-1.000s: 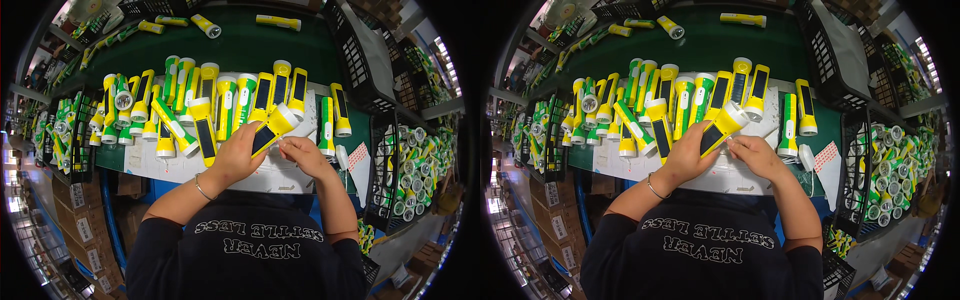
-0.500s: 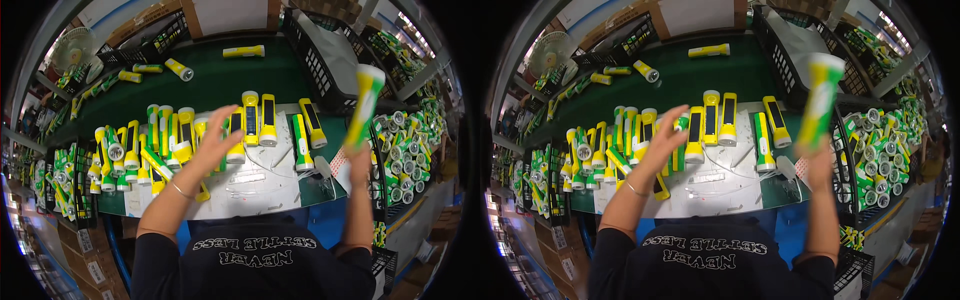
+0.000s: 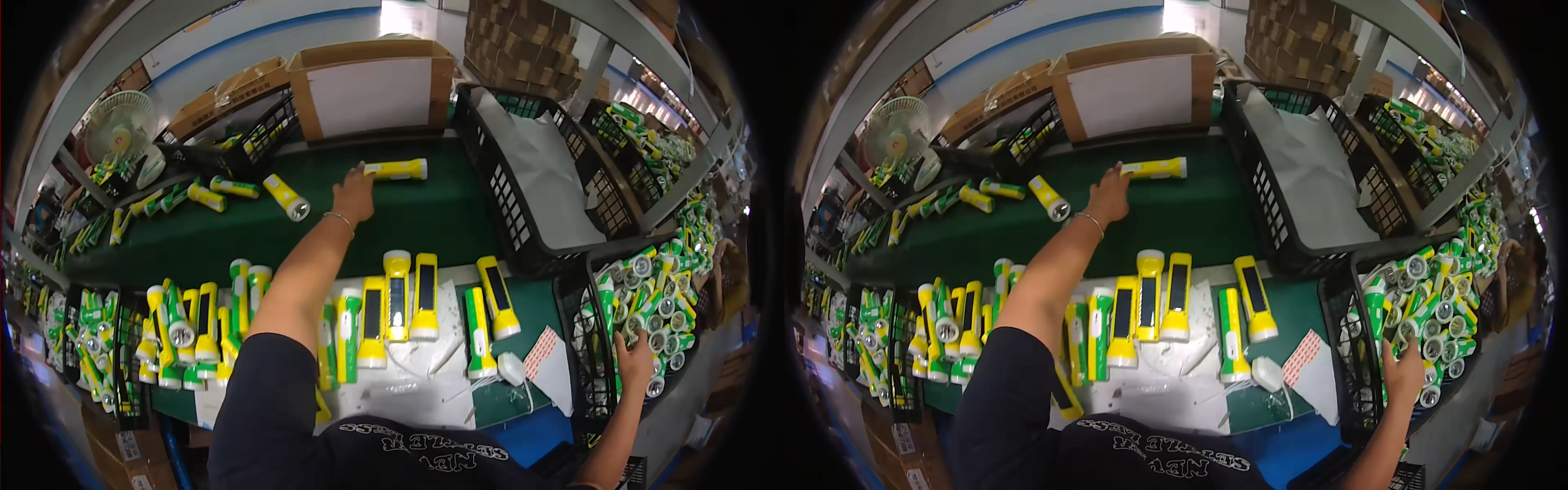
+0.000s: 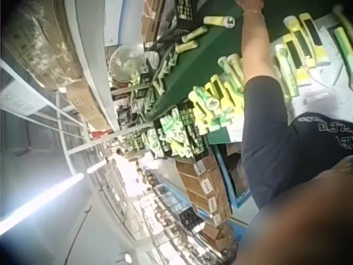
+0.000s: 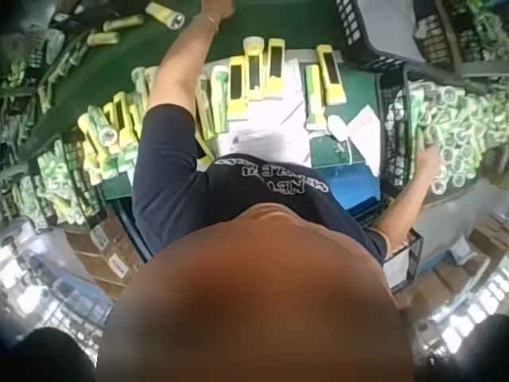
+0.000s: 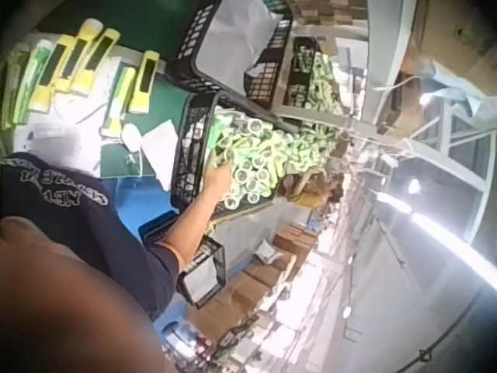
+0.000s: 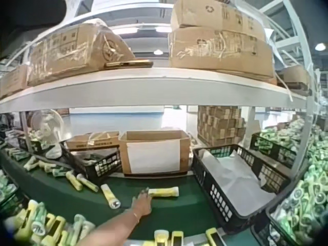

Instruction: Inspecting and arranging solar-powered flashlights at an assembly line workbench.

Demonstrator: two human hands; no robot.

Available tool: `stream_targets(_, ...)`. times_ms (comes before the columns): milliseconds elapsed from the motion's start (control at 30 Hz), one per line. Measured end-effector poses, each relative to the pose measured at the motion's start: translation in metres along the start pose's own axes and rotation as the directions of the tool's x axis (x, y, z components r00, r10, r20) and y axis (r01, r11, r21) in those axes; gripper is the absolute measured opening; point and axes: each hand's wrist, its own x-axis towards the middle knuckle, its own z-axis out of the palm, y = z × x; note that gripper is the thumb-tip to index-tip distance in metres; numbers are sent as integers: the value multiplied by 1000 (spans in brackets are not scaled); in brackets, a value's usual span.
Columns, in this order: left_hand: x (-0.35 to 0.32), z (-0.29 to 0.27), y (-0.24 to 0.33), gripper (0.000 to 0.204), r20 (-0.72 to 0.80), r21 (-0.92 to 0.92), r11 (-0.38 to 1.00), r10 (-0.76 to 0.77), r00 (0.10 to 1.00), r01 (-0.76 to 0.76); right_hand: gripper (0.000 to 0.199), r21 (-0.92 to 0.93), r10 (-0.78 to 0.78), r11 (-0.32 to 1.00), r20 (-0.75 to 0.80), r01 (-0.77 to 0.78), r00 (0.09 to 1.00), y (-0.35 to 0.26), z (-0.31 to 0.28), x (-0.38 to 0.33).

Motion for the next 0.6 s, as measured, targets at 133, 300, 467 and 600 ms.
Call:
stream_targets(133,61,25,33,66,6,69,997,36,999,-37,31,285,-169,937,-135,202,976,-52,5,-4)
stream_targets(300,90,20,60,25,72,240,962,118,990,-132,30,448,-233,854,-128,266,964,-95,25,-1)
stream_targets(467,30,1,54,39,40,-563,825,82,996,-45,30,669,-452,696,129,259,883,-131,33,-3)
stream_targets(600,-67,-65,80,34,514,-772,-303,217,830,558,31,696,-630,629,198,345,751,-171,25,-36)
